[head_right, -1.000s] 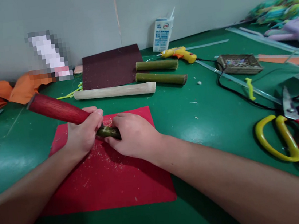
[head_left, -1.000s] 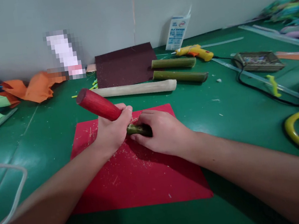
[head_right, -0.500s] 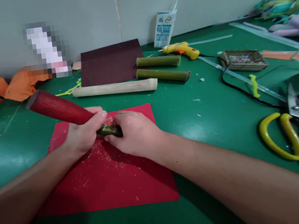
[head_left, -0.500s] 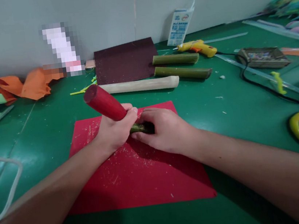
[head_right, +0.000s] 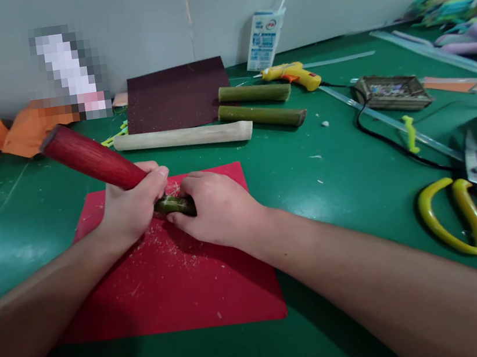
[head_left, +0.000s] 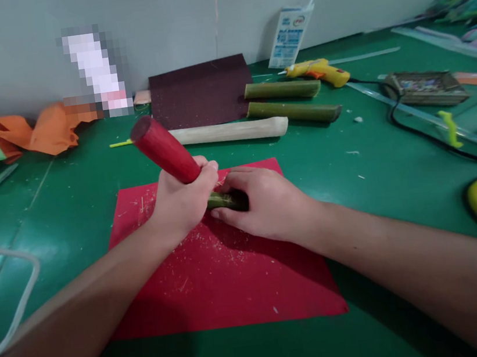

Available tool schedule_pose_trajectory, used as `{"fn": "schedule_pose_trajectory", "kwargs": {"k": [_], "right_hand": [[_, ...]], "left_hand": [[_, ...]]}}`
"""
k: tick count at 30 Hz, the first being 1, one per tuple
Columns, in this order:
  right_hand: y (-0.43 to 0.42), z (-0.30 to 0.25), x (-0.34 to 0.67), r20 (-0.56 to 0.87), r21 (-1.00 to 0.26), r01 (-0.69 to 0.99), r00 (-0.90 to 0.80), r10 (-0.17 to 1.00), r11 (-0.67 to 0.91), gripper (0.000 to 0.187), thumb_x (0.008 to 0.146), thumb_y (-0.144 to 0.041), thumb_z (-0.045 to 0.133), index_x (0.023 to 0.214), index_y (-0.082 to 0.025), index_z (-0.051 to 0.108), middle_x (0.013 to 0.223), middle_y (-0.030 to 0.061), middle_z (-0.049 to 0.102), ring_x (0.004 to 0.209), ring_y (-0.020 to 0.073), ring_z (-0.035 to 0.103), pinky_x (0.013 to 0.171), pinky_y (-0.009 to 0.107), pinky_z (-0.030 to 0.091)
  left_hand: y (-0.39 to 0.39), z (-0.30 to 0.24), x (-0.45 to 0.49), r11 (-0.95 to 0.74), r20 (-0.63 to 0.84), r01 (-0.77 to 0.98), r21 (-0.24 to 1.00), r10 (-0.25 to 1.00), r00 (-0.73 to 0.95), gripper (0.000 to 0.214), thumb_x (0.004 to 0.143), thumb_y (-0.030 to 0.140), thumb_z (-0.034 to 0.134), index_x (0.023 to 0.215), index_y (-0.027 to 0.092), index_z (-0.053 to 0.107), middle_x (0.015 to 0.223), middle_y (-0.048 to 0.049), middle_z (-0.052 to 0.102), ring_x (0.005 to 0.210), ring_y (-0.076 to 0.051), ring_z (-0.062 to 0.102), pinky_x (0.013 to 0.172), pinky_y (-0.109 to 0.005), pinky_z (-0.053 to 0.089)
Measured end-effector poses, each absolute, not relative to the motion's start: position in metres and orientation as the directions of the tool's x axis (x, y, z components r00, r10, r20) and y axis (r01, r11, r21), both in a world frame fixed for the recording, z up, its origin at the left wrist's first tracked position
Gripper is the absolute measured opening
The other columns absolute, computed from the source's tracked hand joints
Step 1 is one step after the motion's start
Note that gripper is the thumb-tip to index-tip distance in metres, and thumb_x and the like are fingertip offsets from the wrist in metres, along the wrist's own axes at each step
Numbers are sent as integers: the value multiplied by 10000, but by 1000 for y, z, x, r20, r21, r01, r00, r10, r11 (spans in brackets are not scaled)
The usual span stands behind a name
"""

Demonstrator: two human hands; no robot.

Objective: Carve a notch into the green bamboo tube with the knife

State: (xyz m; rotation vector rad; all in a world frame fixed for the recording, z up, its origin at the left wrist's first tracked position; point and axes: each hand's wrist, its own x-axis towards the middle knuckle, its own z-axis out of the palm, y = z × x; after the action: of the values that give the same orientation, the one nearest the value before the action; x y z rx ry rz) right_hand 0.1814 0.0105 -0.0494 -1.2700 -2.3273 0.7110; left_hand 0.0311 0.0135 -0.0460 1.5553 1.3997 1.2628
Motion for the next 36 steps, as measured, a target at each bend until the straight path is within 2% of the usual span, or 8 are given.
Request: {"fn": "schedule_pose_trajectory", "kwargs": {"k": [8, 13, 17, 30, 36], "right_hand": [[11, -49, 182, 101, -613, 627, -542, 835, 481, 229, 814, -304, 636, 958, -136, 694, 911, 79, 696, 817, 202, 618, 674, 307, 428], [9, -48, 182, 105, -596, 639, -538, 836, 487, 197, 807, -310, 638, 895, -137, 676, 876, 72, 682, 779, 190, 602, 651, 300, 418], [9, -48, 182, 101, -585, 653, -529, 842, 480, 199, 801, -317, 641, 890, -142, 669, 886, 78, 675, 783, 194, 598, 666, 304, 421], [10, -47, 182, 110, -615, 614, -555, 824, 495, 201, 808, -273, 639, 946, -132, 676, 926, 88, 691, 831, 203, 614, 707, 304, 431], [11, -47, 183, 113, -587, 628, -561, 820, 511, 183, 812, -319, 654, 872, -146, 657, 864, 69, 672, 781, 182, 585, 659, 290, 398]], "left_hand": [[11, -47, 29, -226, 227, 373, 900, 973, 42, 357, 805, 219, 532, 517, 183, 324, 526, 44, 293, 499, -73, 300, 439, -208, 278], [11, -49, 27, -195, 214, 306, 932, 976, -31, 337, 752, 226, 558, 498, 187, 339, 522, 39, 320, 503, -81, 325, 441, -214, 288], [11, -46, 29, -180, 209, 279, 943, 975, -77, 361, 787, 208, 522, 488, 187, 321, 503, 38, 308, 498, -83, 297, 453, -222, 295], [8, -51, 24, -263, 250, 384, 885, 965, 84, 366, 833, 240, 538, 534, 190, 332, 550, 35, 316, 524, -94, 332, 471, -224, 312], [8, -50, 23, -203, 221, 263, 943, 974, -41, 337, 789, 219, 565, 505, 194, 386, 520, 35, 339, 509, -94, 337, 461, -225, 318]]}}
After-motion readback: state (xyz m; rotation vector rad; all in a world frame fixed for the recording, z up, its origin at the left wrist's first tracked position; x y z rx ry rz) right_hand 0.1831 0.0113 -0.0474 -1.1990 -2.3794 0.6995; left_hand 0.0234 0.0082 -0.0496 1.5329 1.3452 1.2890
